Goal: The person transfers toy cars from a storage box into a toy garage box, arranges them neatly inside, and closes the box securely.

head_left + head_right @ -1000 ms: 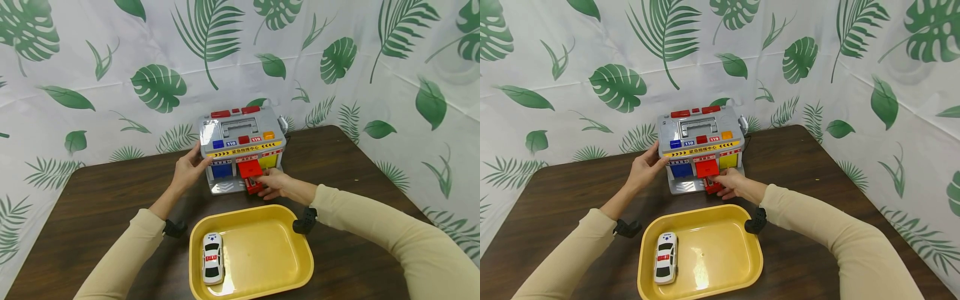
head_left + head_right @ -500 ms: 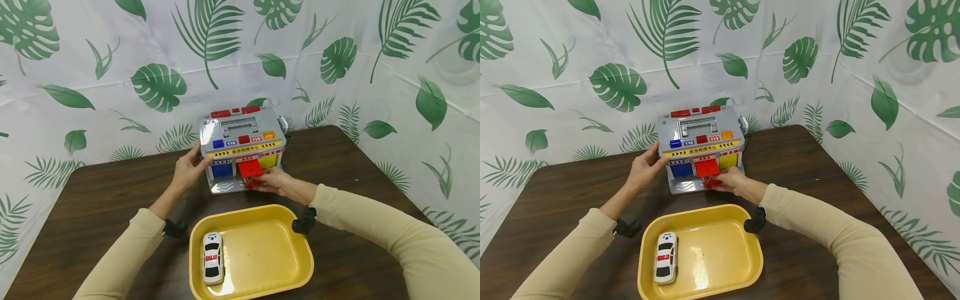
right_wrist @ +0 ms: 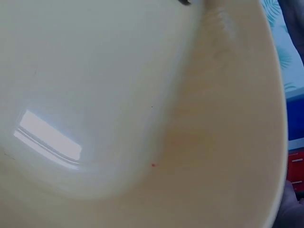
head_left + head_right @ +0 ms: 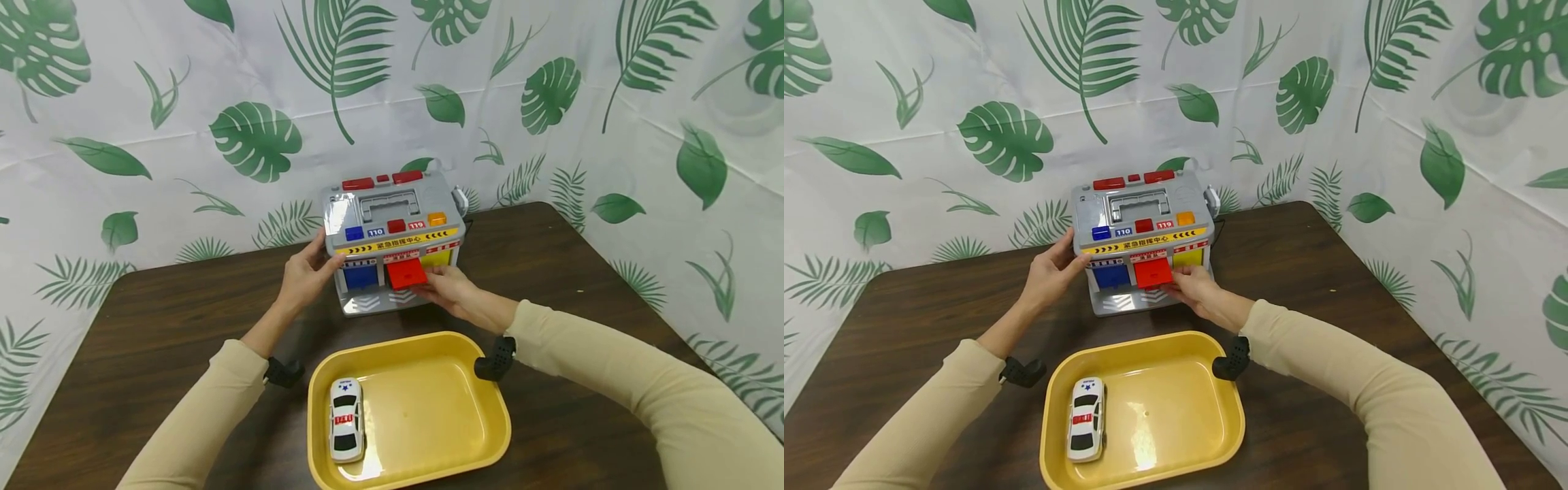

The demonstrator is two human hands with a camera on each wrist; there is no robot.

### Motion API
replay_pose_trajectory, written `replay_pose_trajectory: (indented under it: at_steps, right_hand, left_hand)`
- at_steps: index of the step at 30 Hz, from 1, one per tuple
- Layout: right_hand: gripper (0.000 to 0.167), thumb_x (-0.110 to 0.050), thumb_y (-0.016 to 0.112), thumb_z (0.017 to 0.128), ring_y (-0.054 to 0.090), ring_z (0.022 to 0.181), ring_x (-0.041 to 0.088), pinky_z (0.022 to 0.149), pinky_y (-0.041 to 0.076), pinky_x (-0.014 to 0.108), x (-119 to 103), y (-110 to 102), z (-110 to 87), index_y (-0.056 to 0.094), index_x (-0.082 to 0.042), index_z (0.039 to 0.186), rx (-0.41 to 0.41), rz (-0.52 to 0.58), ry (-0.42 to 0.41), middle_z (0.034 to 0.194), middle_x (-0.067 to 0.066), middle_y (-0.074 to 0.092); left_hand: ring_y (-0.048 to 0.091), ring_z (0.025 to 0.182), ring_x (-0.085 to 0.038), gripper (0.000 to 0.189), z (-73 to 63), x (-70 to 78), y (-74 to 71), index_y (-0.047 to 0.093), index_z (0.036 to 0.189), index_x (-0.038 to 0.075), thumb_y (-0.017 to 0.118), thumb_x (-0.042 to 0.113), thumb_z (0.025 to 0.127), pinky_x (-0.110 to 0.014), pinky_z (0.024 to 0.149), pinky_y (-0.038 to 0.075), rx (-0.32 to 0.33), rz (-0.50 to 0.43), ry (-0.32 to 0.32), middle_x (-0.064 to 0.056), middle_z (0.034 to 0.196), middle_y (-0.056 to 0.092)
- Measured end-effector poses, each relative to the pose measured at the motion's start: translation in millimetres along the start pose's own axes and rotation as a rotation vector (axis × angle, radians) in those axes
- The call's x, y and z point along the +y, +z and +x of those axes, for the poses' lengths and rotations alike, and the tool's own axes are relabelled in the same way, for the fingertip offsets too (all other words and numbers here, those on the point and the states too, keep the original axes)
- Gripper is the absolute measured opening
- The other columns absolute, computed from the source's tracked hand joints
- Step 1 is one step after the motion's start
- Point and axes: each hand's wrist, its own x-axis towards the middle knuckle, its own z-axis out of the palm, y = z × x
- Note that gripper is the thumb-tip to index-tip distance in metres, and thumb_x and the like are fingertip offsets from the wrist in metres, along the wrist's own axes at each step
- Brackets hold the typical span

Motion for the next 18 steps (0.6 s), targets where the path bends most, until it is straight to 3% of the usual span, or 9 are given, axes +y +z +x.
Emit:
replay_pose_trajectory:
  at_steps: [4,8,13,18]
  right_hand:
    - [0.044,-0.022,0.037,0.103,0.053,0.107,0.020,0.107,0.038,0.037,-3.0,0.7,-2.1,0.028,-0.002,0.142,-0.028,0.117,0.009,0.143,0.016,0.040]
    - [0.050,-0.029,0.039,0.102,0.048,0.118,0.026,0.110,0.035,0.039,-5.3,0.6,-5.4,0.025,-0.004,0.142,-0.056,0.181,0.017,0.144,0.017,0.036]
    - [0.058,-0.026,0.049,0.098,0.037,0.132,0.032,0.112,0.029,0.041,-2.7,1.2,-7.6,0.023,-0.002,0.144,-0.082,0.041,0.002,0.148,0.017,0.032]
    - [0.058,-0.017,0.057,0.094,0.043,0.126,0.030,0.109,0.035,0.041,3.8,4.0,-5.2,0.028,0.001,0.141,0.004,-0.105,-0.025,0.145,0.017,0.037]
  left_hand:
    - [0.057,0.112,-0.035,0.065,0.1,0.3,-0.6,0.030,0.141,-0.009,0.065,0.006,0.088,-0.041,0.093,0.047,-0.004,-0.018,0.003,-0.027,0.133,0.049]
    - [0.056,0.114,-0.034,0.066,0.4,1.3,-1.9,0.029,0.142,-0.008,0.065,0.007,0.088,-0.041,0.094,0.046,-0.008,-0.016,0.001,-0.026,0.135,0.048]
    - [0.055,0.115,-0.034,0.068,0.0,2.2,-2.6,0.027,0.143,-0.008,0.065,0.007,0.088,-0.041,0.095,0.046,-0.018,-0.028,-0.010,-0.025,0.137,0.046]
    - [0.055,0.115,-0.034,0.067,-0.5,1.4,-2.5,0.027,0.142,-0.008,0.064,0.008,0.089,-0.040,0.094,0.046,-0.019,-0.023,-0.008,-0.025,0.136,0.046]
